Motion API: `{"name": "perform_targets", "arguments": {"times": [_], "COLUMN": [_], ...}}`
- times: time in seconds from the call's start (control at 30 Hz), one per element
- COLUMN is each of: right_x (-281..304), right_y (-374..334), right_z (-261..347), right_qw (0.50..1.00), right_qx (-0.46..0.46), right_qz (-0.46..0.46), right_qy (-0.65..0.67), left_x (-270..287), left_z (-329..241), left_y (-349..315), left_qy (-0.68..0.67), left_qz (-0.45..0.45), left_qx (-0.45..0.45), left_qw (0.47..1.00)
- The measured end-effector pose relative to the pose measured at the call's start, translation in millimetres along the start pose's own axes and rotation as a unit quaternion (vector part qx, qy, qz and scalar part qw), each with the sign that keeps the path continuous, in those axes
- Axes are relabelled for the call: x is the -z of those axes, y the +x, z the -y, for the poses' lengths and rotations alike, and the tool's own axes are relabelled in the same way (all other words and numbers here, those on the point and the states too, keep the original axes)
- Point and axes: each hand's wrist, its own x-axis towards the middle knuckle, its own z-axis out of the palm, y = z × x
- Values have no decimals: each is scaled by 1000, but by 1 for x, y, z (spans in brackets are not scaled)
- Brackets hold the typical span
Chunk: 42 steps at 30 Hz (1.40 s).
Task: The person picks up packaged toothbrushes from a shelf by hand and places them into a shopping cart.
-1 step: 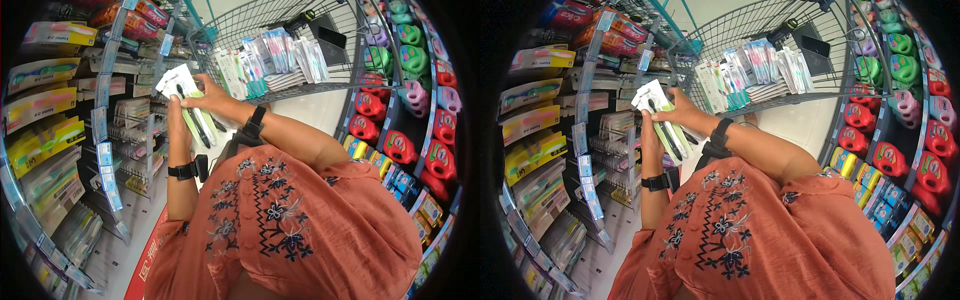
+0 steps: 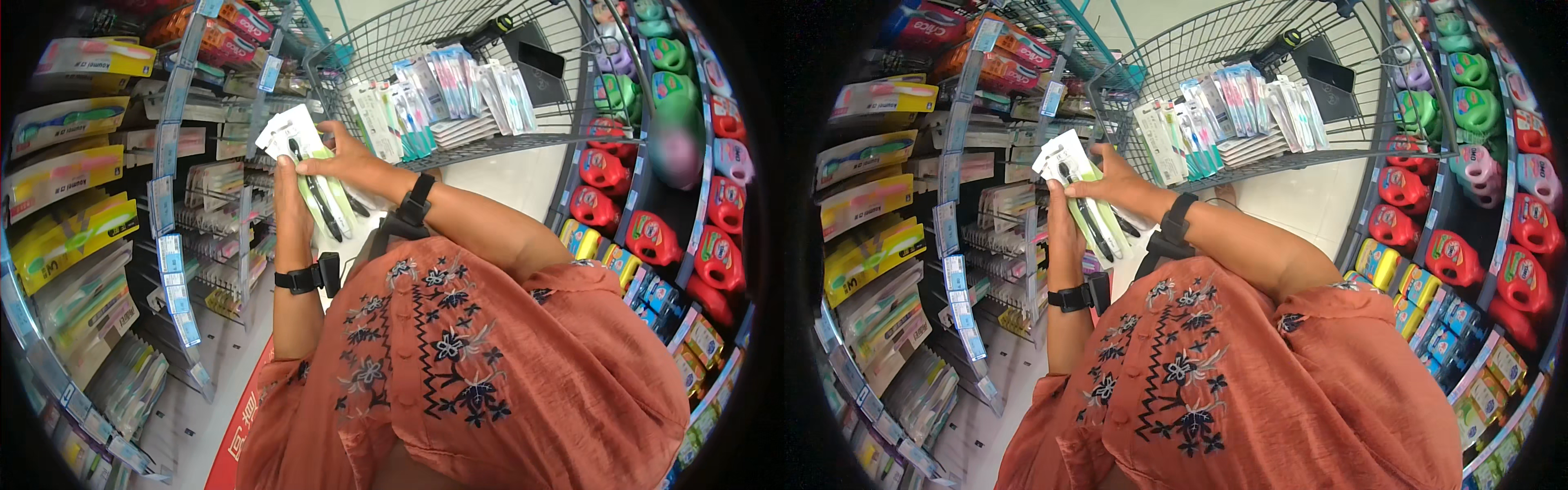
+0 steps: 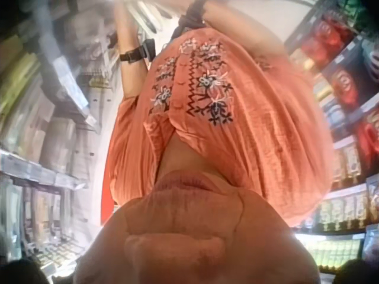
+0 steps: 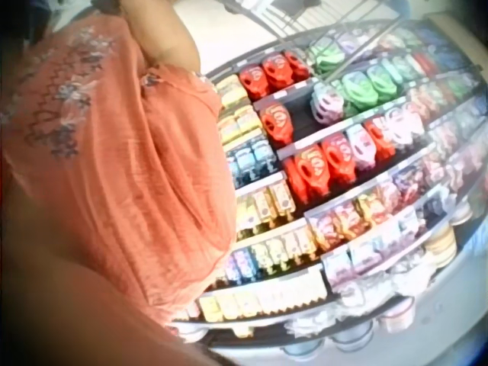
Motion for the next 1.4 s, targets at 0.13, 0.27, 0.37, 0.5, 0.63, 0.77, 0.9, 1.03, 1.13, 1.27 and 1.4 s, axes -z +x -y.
{"name": "perform_targets", "arguments": {"times": [0.13, 0.27, 0.37, 0.5, 0.63, 0.77, 0.9, 1.03, 1.13, 1.27, 1.4], "right_x": [8, 20, 34, 52, 73, 90, 109, 131, 140, 143, 156], "right_y": [7, 3, 1, -1, 3, 11, 22, 32, 39, 45, 34], "right_z": [-21, -20, -17, -1, -1, -21, -36, -37, -34, -38, -15], "right_qw": [997, 989, 981, 983, 985, 991, 993, 992, 992, 996, 996], "right_qx": [-2, -93, -92, -90, -100, -107, -97, -101, -110, -83, -82], "right_qz": [-72, -73, -34, -6, 20, 15, 12, 20, 10, -24, 2], "right_qy": [15, 92, 168, 162, 137, 84, 64, 69, 56, 26, 30], "left_x": [4, -14, -13, -22, -51, -63, -81, -96, -98, -98, -118], "left_z": [18, 38, 45, 57, 59, 58, 63, 71, 81, 94, 66], "left_y": [13, 20, 36, 52, 48, 61, 71, 85, 92, 100, 95], "left_qy": [88, 181, 92, 47, -17, 46, 11, -18, -33, 60, -32], "left_qz": [42, 28, 26, 9, -23, -3, -7, 15, 20, 14, 14], "left_qx": [15, -17, 56, 42, 96, 110, 141, 109, 121, 46, 117], "left_qw": [995, 983, 994, 998, 995, 993, 990, 994, 992, 997, 992]}}
